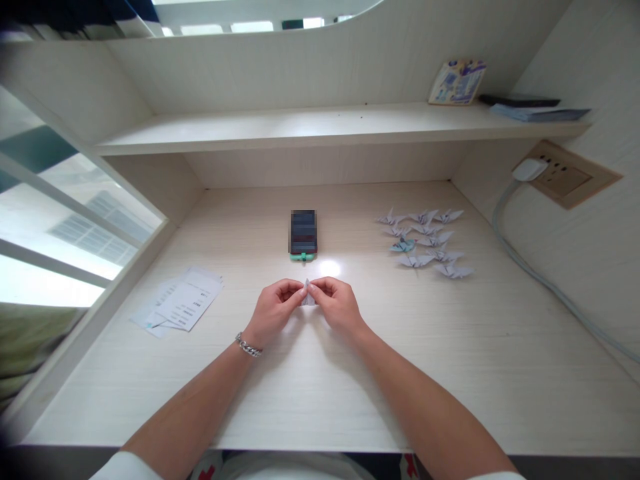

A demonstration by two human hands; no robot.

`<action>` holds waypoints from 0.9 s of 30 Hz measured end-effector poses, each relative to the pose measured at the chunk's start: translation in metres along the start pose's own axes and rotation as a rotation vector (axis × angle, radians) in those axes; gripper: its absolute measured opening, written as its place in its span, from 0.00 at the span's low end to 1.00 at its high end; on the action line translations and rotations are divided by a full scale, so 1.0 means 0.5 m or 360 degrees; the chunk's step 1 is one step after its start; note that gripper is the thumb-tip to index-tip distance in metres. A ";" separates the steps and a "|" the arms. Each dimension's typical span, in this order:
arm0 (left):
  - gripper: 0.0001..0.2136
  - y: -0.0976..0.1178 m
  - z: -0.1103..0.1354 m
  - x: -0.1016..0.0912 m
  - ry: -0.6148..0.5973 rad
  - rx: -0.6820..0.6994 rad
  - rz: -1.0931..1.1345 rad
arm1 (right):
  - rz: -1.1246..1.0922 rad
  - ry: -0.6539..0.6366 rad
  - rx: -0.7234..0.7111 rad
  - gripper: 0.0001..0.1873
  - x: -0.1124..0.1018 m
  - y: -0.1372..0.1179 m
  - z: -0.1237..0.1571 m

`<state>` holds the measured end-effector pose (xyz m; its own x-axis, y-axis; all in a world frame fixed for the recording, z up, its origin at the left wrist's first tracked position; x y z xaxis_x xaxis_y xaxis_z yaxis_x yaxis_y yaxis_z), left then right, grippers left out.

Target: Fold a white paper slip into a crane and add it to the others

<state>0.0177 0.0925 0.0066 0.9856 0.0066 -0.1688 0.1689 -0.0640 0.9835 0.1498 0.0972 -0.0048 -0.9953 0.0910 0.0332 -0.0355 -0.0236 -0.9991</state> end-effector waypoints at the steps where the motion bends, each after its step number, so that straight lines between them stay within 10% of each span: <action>1: 0.11 -0.001 0.000 0.001 -0.0009 -0.0003 0.0005 | -0.0009 0.0007 0.0009 0.13 -0.001 0.000 0.000; 27: 0.11 -0.030 0.006 0.031 -0.0252 -0.0269 0.0335 | 0.0023 -0.0031 0.0002 0.11 0.002 0.014 -0.003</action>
Point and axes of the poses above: each hand's wrist, its own z-axis away from the middle knuckle, its own x-axis out of the palm, y = z × x, the point moved 9 cm from there along -z, towards the middle knuckle, and after that the axes turned 8 degrees about y, right-handed, at the moved point
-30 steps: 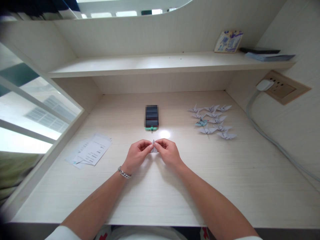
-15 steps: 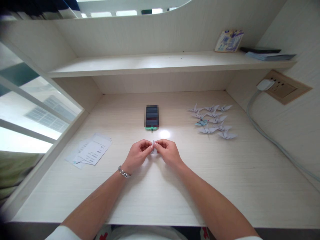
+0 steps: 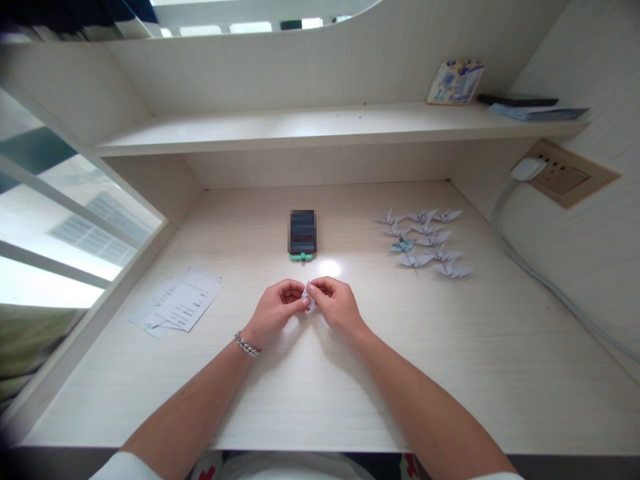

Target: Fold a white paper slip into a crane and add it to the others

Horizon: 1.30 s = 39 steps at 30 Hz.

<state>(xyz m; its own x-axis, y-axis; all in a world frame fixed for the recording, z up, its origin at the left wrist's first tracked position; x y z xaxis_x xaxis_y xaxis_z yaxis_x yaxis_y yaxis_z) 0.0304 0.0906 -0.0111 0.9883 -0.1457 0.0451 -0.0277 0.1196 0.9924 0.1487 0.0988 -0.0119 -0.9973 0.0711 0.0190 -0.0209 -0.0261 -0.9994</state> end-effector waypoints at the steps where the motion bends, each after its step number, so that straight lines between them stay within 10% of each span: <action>1: 0.11 -0.001 0.000 0.000 0.0003 -0.0013 0.0020 | 0.0035 0.0008 -0.0020 0.11 -0.001 -0.002 0.000; 39: 0.11 0.017 -0.008 -0.041 0.0309 0.0093 -0.0017 | 0.0199 -0.0428 0.0080 0.13 0.050 0.004 0.023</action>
Point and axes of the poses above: each hand's wrist, its own z-axis away from the middle knuckle, its own x-axis out of the palm, y = z × x, the point moved 9 cm from there along -z, towards the middle knuckle, and after that the axes turned 8 degrees about y, right-handed, at the moved point
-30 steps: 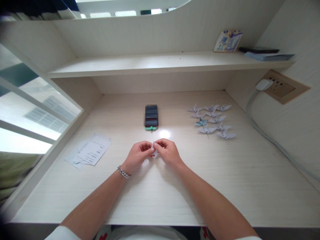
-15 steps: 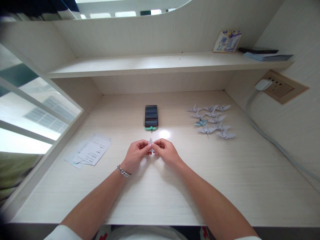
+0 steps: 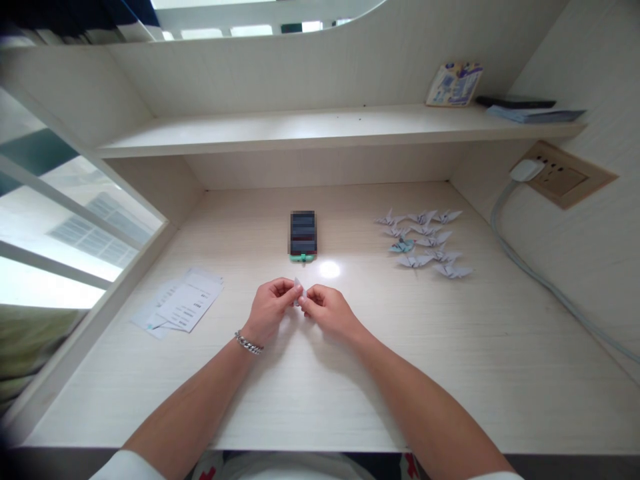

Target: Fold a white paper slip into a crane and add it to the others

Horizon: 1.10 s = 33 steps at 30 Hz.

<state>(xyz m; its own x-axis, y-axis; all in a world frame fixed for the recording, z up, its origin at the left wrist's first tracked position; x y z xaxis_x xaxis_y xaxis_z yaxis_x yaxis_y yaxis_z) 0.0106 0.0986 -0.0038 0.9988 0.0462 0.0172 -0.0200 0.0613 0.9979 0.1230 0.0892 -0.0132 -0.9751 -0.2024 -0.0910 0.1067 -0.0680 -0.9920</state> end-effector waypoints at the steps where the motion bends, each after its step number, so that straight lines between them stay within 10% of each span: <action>1: 0.11 0.001 0.000 0.001 -0.0010 0.0010 -0.0004 | 0.0048 -0.0001 -0.0013 0.13 0.000 -0.001 0.000; 33: 0.11 -0.011 -0.003 0.015 -0.0123 -0.0039 0.0064 | 0.0204 0.0046 -0.0167 0.13 -0.016 -0.014 0.007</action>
Point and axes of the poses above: each hand's wrist, its own z-axis away from the middle knuckle, its own x-axis out of the palm, y = z × x, the point moved 9 cm from there along -z, towards the middle knuckle, and after that the axes turned 8 degrees about y, right-handed, at the moved point
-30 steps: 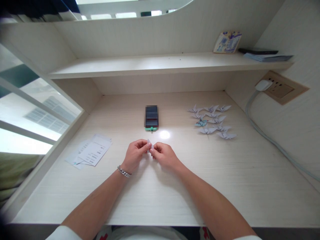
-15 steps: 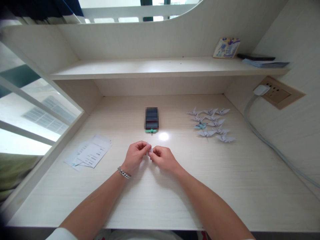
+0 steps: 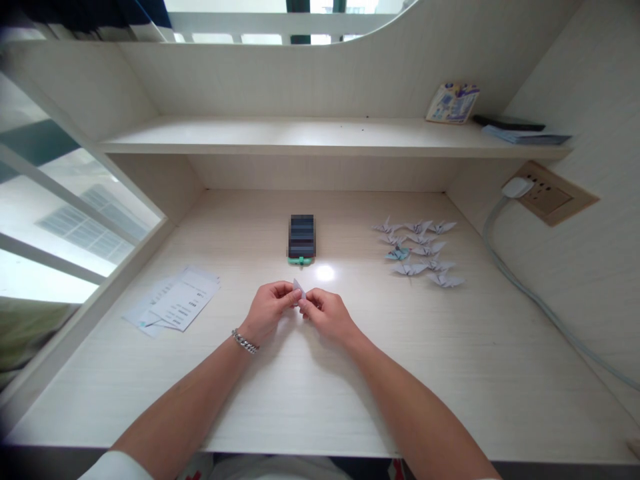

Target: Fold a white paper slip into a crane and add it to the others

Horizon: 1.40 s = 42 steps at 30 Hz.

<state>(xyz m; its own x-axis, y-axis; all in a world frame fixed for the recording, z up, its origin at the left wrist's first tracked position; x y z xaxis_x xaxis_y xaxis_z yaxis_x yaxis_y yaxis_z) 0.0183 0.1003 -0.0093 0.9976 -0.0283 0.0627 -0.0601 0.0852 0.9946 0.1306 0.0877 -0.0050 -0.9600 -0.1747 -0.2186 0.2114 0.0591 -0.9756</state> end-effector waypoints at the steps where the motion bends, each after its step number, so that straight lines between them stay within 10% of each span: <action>1: 0.11 -0.001 0.000 0.003 -0.0007 -0.0015 0.0023 | -0.0003 0.0021 0.0011 0.14 -0.004 0.001 -0.001; 24: 0.14 -0.015 0.012 0.039 -0.0228 -0.0344 0.0400 | -0.0770 0.0105 0.0287 0.12 -0.019 0.026 -0.016; 42: 0.14 -0.034 0.010 0.036 -0.0267 -0.0343 0.0256 | 0.0147 0.0562 -0.0337 0.05 -0.071 -0.066 0.005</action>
<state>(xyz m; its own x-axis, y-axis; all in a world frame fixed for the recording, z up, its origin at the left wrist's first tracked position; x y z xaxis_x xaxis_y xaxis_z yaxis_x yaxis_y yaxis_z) 0.0372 0.0932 -0.0247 0.9553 -0.1599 0.2487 -0.1905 0.3106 0.9313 0.1584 0.0894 0.0348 -0.9505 0.1865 -0.2486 0.2925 0.2660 -0.9185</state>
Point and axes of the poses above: each hand's wrist, its own z-axis away from the middle knuckle, its own x-axis out of the palm, y = z × x, the point moved 9 cm from there along -z, towards the middle knuckle, and after that the axes turned 8 degrees about y, right-handed, at the moved point
